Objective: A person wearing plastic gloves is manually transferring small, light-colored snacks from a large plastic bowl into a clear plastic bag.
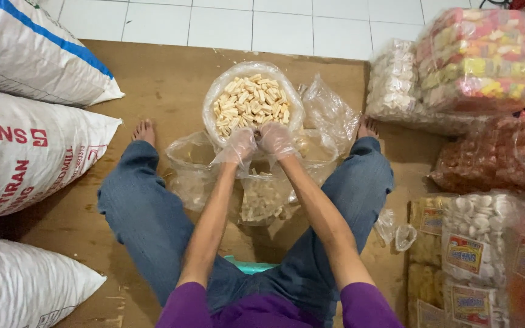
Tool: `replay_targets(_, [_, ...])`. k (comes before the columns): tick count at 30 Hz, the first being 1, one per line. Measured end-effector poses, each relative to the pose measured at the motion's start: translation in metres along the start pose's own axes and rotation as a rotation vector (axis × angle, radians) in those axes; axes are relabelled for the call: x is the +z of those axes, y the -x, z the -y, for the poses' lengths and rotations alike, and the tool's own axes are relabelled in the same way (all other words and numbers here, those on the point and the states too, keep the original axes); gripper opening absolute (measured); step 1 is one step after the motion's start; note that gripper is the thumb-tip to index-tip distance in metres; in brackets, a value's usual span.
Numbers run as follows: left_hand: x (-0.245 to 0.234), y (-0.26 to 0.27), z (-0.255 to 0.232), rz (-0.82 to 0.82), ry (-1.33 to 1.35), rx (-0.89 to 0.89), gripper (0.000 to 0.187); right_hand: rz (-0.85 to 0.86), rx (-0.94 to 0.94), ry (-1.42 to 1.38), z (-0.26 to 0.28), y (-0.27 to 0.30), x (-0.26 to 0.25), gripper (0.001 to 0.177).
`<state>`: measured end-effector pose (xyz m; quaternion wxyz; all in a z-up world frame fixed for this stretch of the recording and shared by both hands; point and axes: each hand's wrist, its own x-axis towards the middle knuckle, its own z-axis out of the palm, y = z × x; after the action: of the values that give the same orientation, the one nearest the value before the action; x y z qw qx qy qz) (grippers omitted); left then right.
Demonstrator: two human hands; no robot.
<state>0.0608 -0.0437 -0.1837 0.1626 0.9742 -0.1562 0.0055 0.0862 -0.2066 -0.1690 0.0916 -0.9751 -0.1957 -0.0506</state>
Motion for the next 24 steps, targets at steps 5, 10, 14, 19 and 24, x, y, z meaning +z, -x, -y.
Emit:
replay_targets(5, [0.005,0.004,0.009,-0.202,-0.476,0.283,0.011,-0.254,-0.156,0.189,-0.008,-0.002,0.032,0.015])
replay_targets(10, [0.036,-0.007,0.021,-0.139,0.056,0.109,0.011,-0.335,-0.195,0.096,-0.028,-0.015,0.129,0.02])
replay_targets(14, [0.035,-0.01,0.008,-0.172,-0.295,0.289,0.009,-0.122,-0.106,0.076,-0.013,-0.012,0.037,0.029])
replay_targets(19, [0.025,-0.019,0.044,-0.04,0.825,0.292,0.016,0.005,0.199,0.002,0.043,0.007,-0.101,0.03])
replay_targets(24, [-0.081,0.017,-0.017,0.014,0.514,-0.074,0.027,0.337,0.325,-0.285,0.06,0.029,-0.204,0.045])
